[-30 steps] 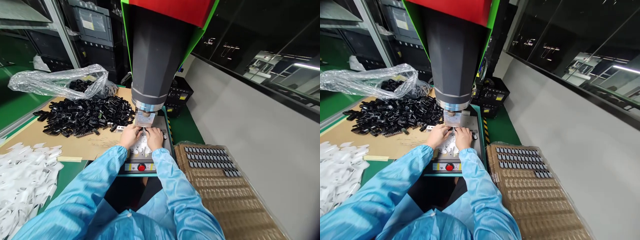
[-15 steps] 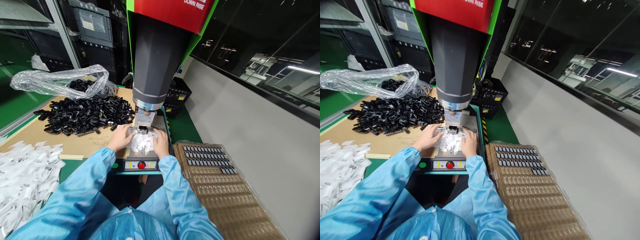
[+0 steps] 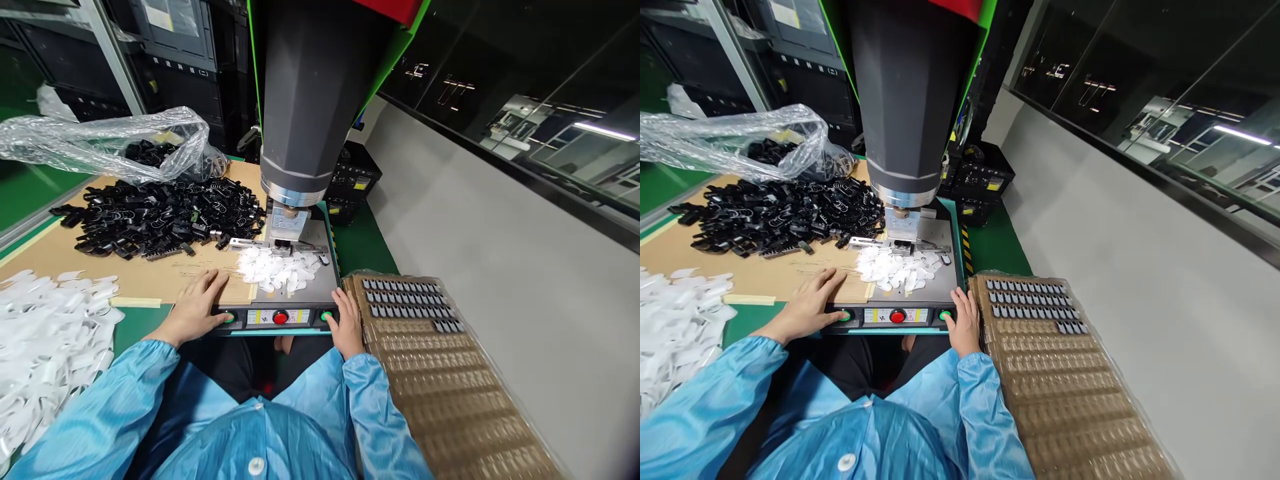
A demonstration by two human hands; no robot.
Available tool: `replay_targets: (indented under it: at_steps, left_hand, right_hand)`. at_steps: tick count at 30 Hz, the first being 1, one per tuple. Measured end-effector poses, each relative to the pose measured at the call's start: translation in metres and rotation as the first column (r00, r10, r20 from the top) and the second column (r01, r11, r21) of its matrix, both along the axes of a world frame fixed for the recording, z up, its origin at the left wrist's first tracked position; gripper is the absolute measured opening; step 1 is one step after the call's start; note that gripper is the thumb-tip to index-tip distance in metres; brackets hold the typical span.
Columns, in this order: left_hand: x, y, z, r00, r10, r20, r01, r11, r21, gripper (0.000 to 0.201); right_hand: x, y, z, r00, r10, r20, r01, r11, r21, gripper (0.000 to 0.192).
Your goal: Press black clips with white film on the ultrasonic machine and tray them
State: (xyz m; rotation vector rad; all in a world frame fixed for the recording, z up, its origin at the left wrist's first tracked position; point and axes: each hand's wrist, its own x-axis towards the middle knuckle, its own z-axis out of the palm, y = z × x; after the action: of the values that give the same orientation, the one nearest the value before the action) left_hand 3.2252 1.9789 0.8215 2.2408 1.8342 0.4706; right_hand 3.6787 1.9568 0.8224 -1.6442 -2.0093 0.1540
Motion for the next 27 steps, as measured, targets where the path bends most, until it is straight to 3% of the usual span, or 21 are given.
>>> replay_targets:
  at_steps: [4, 8, 14, 18, 22, 27]
  left_hand:
    - [0.0, 0.0, 0.0, 1.0, 0.013, -0.003, -0.013, 1.0, 0.003, 0.096]
    - [0.013, 0.001, 0.004, 0.998, 0.049, 0.03, -0.05, 0.998, 0.034, 0.097]
    - [0.053, 0.027, 0.019, 0.995, 0.079, 0.054, -0.08, 0.997, 0.022, 0.117]
    - [0.07, 0.05, 0.017, 0.995, 0.059, 0.077, -0.058, 0.998, -0.017, 0.134]
    - [0.088, 0.061, 0.012, 0.996, 0.066, 0.067, -0.065, 0.998, -0.012, 0.127]
    - [0.107, 0.056, 0.01, 0.993, 0.093, 0.076, -0.097, 0.994, 0.054, 0.118]
  right_hand:
    - [-0.002, -0.001, 0.006, 0.999, -0.017, 0.026, 0.017, 1.0, -0.003, 0.06]
    - [-0.024, 0.003, 0.016, 0.997, -0.039, 0.072, 0.038, 0.999, 0.019, 0.061]
    - [-0.076, 0.04, 0.028, 0.986, -0.008, 0.166, 0.024, 0.995, -0.095, 0.094]
    - [-0.102, 0.065, 0.037, 0.976, 0.076, 0.206, -0.036, 0.981, -0.19, 0.106]
    - [-0.114, 0.085, 0.042, 0.969, 0.11, 0.22, -0.056, 0.97, -0.236, 0.104]
    - [-0.114, 0.098, 0.042, 0.968, 0.132, 0.214, -0.087, 0.974, -0.207, 0.097]
